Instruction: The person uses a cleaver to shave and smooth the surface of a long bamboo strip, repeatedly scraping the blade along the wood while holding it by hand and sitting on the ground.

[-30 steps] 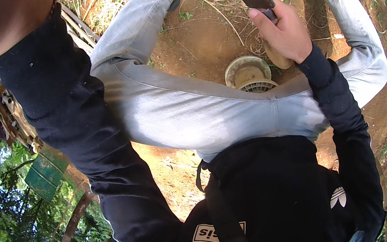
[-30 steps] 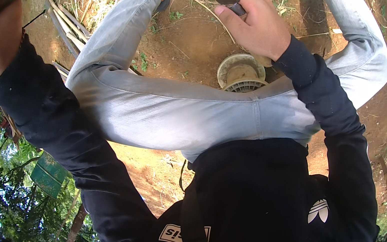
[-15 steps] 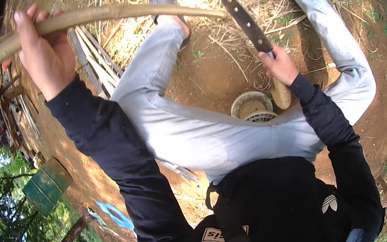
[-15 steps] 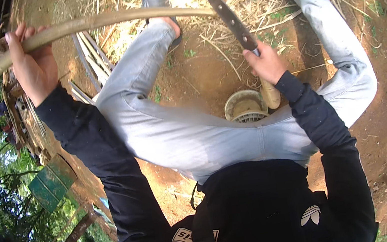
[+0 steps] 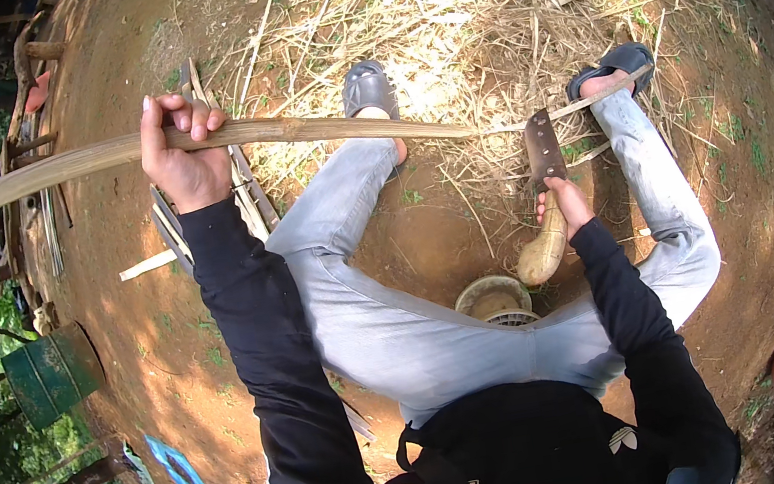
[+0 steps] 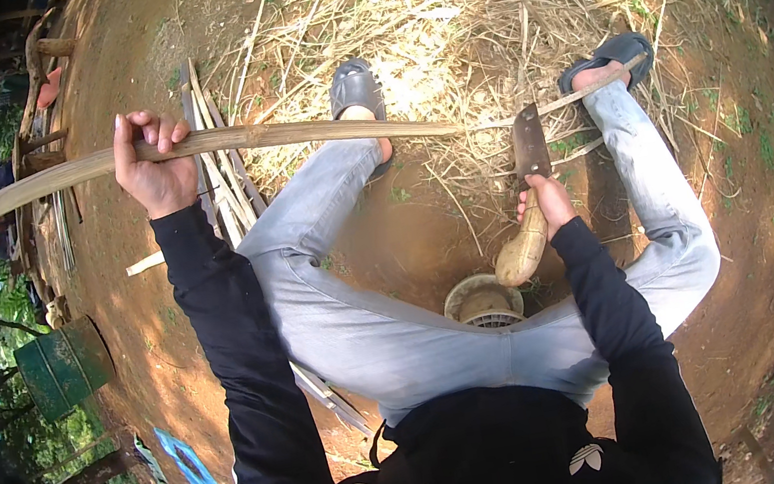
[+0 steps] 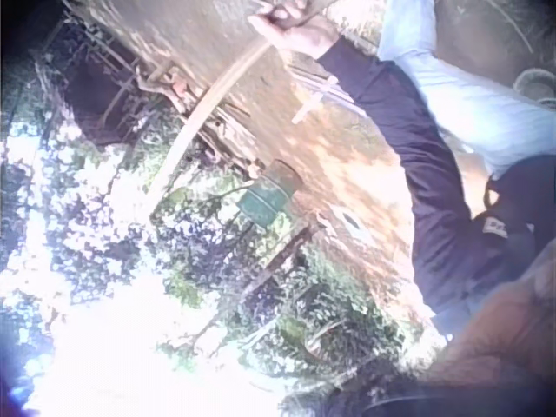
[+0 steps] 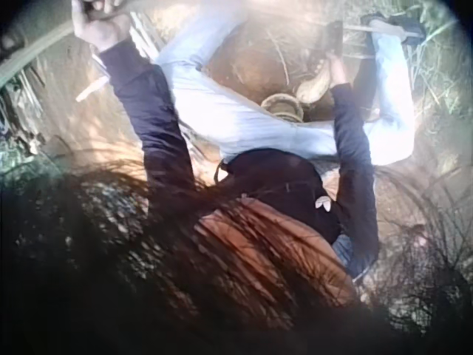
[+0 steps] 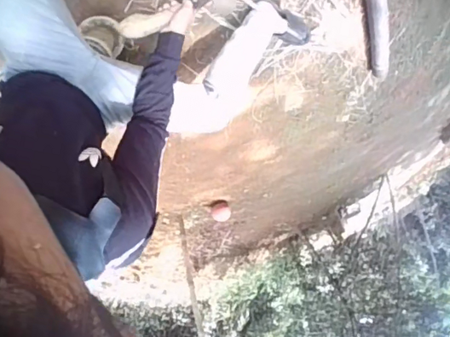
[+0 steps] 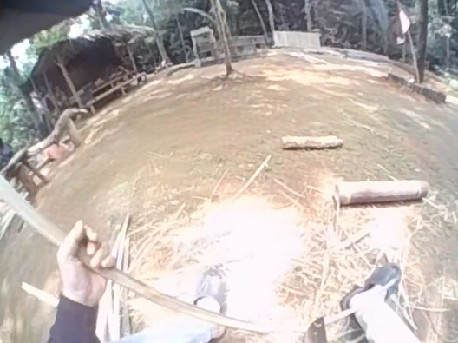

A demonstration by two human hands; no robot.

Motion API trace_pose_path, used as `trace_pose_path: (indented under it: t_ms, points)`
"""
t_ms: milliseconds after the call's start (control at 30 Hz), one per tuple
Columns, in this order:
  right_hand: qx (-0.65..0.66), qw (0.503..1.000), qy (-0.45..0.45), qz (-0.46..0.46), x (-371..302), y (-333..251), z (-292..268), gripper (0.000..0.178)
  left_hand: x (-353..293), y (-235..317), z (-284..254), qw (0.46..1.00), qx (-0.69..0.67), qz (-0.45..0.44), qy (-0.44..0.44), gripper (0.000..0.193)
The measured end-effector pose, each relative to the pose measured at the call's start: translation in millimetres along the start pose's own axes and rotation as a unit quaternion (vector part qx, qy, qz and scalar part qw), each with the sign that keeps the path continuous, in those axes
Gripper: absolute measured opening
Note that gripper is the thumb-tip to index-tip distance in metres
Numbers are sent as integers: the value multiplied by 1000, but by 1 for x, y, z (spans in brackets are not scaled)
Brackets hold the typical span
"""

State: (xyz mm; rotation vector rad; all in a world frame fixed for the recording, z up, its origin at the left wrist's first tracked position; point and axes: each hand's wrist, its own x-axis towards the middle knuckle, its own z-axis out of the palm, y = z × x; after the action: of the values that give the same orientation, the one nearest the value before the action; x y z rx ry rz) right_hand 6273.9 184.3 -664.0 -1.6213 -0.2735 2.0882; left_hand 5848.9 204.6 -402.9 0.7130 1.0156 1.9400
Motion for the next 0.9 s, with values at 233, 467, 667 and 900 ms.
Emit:
trace_pose_path:
  t_ms: [233, 467, 667, 900]
  points:
    - [-93, 994, 2, -51, -10, 7, 18, 14, -12, 14, -4, 996, -42, 81, -9, 45]
    - [-181, 981, -20, -74, 9, 14, 3, 13, -11, 51, -34, 984, -85, 144, 56, 41]
    - [-470, 855, 115, -185, 5, 25, 7, 24, -28, 14, 22, 994, 30, 107, -23, 40]
    - [-383, 778, -13, -498, -74, -5, 88, 33, -47, -2, 83, 973, 137, 181, 39, 37]
